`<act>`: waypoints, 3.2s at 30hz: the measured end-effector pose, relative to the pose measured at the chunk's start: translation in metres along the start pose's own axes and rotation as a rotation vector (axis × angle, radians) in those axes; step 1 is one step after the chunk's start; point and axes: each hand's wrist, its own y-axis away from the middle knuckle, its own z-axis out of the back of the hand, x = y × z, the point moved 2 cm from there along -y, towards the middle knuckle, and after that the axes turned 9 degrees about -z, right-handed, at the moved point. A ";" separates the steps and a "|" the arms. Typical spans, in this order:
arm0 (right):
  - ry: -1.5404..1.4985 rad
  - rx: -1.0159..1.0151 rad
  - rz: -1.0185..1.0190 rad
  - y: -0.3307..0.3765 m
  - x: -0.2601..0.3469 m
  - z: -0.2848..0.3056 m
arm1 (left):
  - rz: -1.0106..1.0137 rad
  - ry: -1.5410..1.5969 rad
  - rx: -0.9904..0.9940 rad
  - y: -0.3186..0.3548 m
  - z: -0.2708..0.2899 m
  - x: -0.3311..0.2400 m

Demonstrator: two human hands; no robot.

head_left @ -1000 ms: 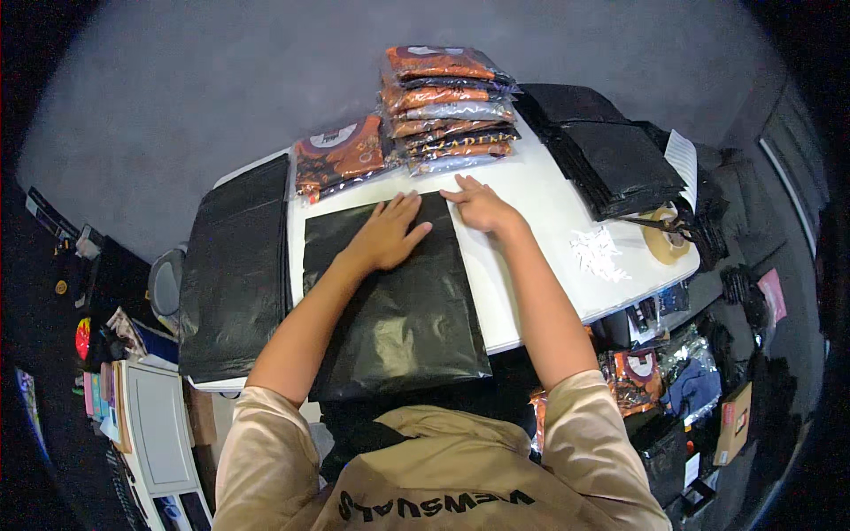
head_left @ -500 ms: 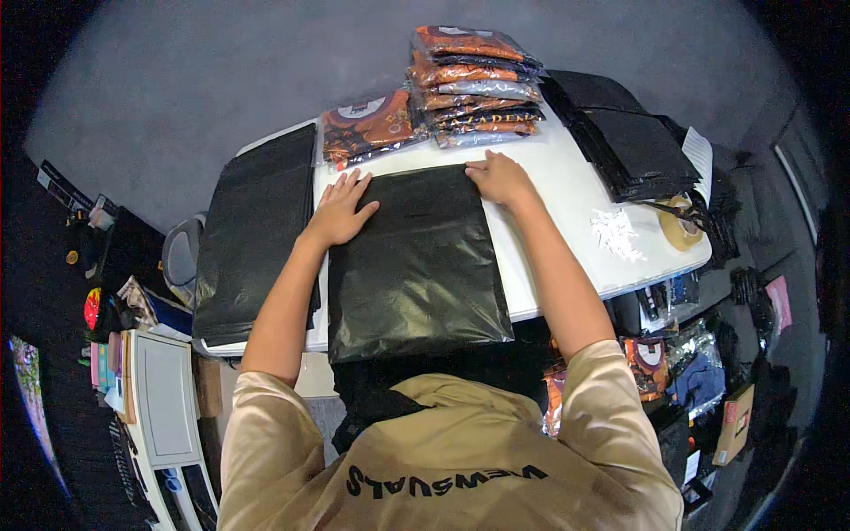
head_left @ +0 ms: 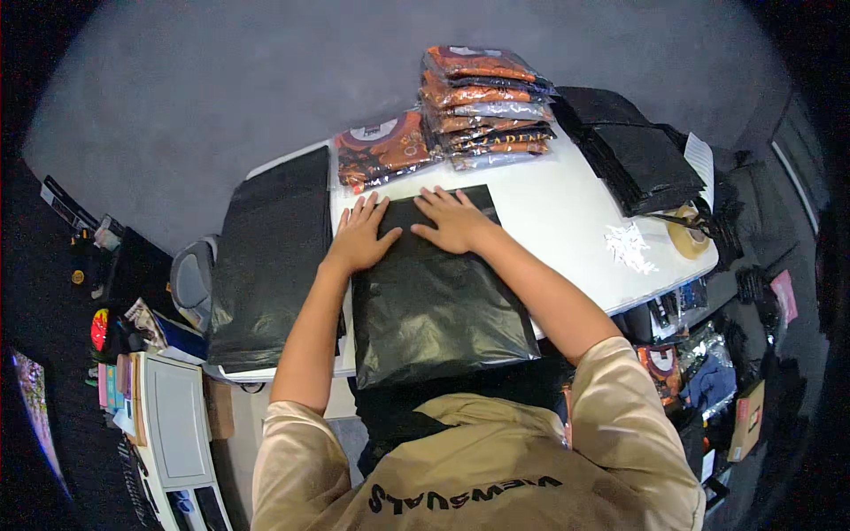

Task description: The recorder is folding and placing t-shirts into black poly mailers, then sealing them.

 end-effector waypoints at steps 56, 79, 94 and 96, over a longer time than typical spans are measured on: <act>-0.617 -0.185 0.029 -0.037 -0.082 0.053 | -0.299 0.525 -0.035 -0.133 0.034 -0.038; -0.707 -0.275 0.014 -0.017 -0.104 0.071 | 0.067 0.563 -0.179 -0.028 0.075 0.069; -0.701 -0.253 -0.130 -0.025 -0.143 0.067 | 0.163 0.780 -0.224 -0.027 0.054 0.092; -0.699 -0.258 -0.156 -0.028 -0.139 0.067 | 0.177 0.820 -0.243 -0.027 0.051 0.097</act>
